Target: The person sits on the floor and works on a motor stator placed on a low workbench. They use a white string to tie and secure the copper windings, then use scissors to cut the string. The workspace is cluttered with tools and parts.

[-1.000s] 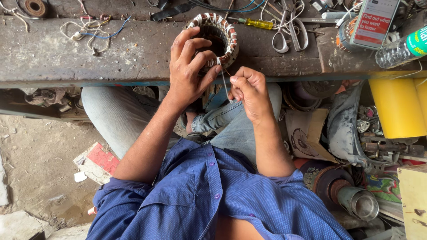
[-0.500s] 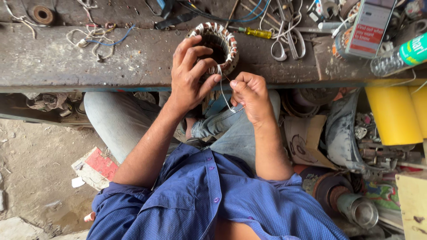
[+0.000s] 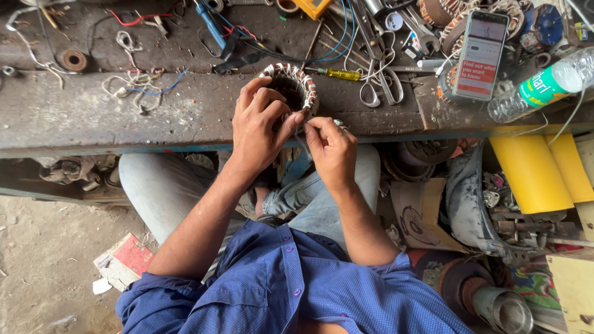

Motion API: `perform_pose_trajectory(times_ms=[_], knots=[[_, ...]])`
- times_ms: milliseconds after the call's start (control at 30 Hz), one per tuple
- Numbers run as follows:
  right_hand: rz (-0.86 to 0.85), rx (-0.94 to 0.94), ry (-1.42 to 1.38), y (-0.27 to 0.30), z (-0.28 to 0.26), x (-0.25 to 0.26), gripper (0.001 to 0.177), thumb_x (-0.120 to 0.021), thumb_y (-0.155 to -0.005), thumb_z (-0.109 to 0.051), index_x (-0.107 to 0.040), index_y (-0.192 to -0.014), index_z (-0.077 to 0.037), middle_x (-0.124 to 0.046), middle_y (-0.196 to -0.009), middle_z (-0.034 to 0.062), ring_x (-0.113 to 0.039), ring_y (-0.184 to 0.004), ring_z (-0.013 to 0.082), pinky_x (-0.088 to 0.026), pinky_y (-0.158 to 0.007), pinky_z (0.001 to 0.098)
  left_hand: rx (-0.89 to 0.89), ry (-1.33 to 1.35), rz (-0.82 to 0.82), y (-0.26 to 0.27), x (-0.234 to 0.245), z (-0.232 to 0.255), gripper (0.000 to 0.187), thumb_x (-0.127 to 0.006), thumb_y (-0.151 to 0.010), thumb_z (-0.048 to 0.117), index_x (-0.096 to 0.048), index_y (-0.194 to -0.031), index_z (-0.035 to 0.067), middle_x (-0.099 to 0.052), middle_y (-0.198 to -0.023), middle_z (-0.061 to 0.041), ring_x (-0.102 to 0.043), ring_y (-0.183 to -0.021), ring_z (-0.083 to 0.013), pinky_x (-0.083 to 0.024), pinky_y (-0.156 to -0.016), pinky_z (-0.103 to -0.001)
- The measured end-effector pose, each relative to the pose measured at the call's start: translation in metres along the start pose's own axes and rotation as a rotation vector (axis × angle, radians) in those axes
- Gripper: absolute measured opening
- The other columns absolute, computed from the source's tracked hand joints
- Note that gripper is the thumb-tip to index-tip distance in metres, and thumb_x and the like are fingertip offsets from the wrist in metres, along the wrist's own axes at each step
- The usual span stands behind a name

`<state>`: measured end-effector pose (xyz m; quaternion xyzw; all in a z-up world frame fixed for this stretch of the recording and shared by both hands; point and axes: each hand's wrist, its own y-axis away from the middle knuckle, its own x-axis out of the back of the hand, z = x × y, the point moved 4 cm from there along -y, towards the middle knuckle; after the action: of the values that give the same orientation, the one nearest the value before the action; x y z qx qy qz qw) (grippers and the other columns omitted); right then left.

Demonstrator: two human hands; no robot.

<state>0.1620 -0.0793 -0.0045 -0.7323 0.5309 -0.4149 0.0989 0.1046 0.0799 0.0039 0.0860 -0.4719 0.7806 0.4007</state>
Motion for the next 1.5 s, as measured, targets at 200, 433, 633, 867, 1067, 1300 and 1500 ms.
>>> perform_pose_trajectory(times_ms=[200,433,633,867,1067,1300,1500], knots=[[0.018,0.074,-0.059,0.001,-0.007,-0.012,0.015,-0.073,-0.098,-0.003,-0.063,-0.109,-0.003,-0.06,-0.071,0.0064,-0.06,-0.061,0.0184,-0.047,-0.059,0.0336,0.031,-0.183,-0.047,-0.023,-0.001,0.01,0.019,-0.075,-0.092,0.023,-0.075,-0.082,0.007,-0.068,-0.104,-0.008,-0.055,-0.117,-0.033,-0.043,-0.093,-0.047],[0.036,-0.007,-0.174,0.025,0.009,-0.013,0.019,-0.071,-0.099,-0.001,-0.059,-0.113,-0.001,-0.068,-0.097,0.0104,-0.068,-0.088,0.0205,-0.054,-0.081,0.0316,0.087,-0.078,-0.056,-0.026,-0.008,0.005,0.014,-0.076,-0.085,0.021,-0.077,-0.09,0.007,-0.068,-0.101,-0.005,-0.055,-0.114,-0.0298,-0.038,-0.103,-0.048],[0.111,-0.013,-0.281,0.045,0.012,-0.01,0.016,-0.067,-0.101,0.003,-0.06,-0.116,0.0,-0.07,-0.108,0.0125,-0.067,-0.099,0.0218,-0.053,-0.091,0.031,0.068,-0.076,-0.017,-0.022,-0.013,0.003,0.011,-0.074,-0.092,0.019,-0.073,-0.092,0.008,-0.067,-0.111,-0.005,-0.054,-0.117,-0.0297,-0.035,-0.109,-0.048],[0.105,-0.023,-0.206,0.043,0.017,-0.007,0.011,-0.07,-0.1,0.002,-0.067,-0.11,0.0,-0.073,-0.103,0.0094,-0.07,-0.095,0.0177,-0.056,-0.085,0.0282,0.051,-0.041,-0.066,-0.022,-0.011,-0.001,0.01,-0.075,-0.085,0.019,-0.072,-0.091,0.011,-0.066,-0.105,-0.004,-0.054,-0.114,-0.0297,-0.034,-0.106,-0.05],[0.198,0.205,-0.172,0.025,0.028,-0.008,0.031,-0.069,-0.102,-0.023,-0.059,-0.124,-0.003,-0.067,-0.123,0.013,-0.066,-0.111,0.0258,-0.056,-0.099,0.0321,0.119,0.066,0.144,-0.037,0.0,-0.003,0.004,-0.066,-0.097,0.01,-0.064,-0.1,0.008,-0.064,-0.105,-0.005,-0.056,-0.104,-0.0233,-0.038,-0.099,-0.042],[0.046,-0.112,-0.306,-0.002,0.075,-0.001,0.032,-0.069,-0.102,-0.028,-0.063,-0.116,-0.001,-0.067,-0.104,0.0072,-0.068,-0.086,0.0174,-0.058,-0.075,0.0296,0.202,0.98,0.083,-0.027,0.023,0.022,0.014,-0.058,-0.113,0.015,-0.057,-0.104,0.004,-0.058,-0.1,-0.007,-0.058,-0.092,-0.0139,-0.051,-0.084,-0.027],[-0.042,-0.065,-0.128,-0.003,0.063,0.004,0.017,-0.074,-0.1,-0.015,-0.067,-0.103,0.0,-0.068,-0.097,0.0085,-0.067,-0.08,0.0185,-0.054,-0.073,0.0297,-0.049,0.978,-0.455,0.04,-0.028,0.122,0.017,-0.056,-0.112,0.018,-0.06,-0.109,0.002,-0.058,-0.101,-0.005,-0.061,-0.098,-0.0151,-0.051,-0.087,-0.029]])
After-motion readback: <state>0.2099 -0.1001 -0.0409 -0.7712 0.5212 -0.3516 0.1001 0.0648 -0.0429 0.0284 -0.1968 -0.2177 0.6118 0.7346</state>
